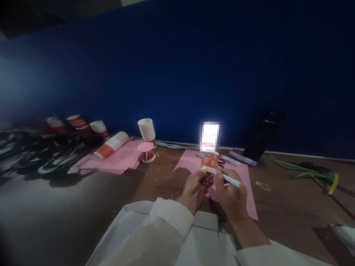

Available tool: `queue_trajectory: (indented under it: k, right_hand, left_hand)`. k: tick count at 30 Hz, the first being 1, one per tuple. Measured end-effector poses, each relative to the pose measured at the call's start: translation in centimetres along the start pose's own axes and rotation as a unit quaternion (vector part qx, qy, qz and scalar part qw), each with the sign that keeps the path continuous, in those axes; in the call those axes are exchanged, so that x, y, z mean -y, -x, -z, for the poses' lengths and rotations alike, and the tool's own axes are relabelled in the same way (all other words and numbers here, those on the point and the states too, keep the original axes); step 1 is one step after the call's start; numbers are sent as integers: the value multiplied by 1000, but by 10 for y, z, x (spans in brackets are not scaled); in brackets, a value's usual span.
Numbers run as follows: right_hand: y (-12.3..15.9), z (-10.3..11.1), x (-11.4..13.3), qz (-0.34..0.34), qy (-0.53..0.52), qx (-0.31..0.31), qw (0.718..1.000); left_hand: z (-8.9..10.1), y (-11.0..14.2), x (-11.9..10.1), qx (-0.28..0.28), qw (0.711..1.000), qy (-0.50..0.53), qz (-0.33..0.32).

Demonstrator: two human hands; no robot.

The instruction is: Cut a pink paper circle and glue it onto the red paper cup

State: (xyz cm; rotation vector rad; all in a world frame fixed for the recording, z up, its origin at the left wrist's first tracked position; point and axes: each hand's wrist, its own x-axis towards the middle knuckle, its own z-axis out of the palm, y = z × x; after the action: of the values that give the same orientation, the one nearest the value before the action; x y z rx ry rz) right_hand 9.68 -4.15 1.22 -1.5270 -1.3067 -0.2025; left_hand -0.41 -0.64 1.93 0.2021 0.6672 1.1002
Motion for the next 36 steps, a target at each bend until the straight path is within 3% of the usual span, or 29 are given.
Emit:
queue_trajectory:
  k: [16, 25, 36]
  right_hand:
    - [-3, 4, 8, -1, 9, 7, 1000]
    - [-1, 0, 0, 32, 3, -4, 999]
    - [-1, 1, 0, -5, 40, 11, 999]
  left_hand:
    - [3, 0, 1, 24, 999, 25, -13]
    - [0, 2, -1, 12, 1000, 4, 1]
    - [-1, 2, -2, 4, 1000, 14, 4]
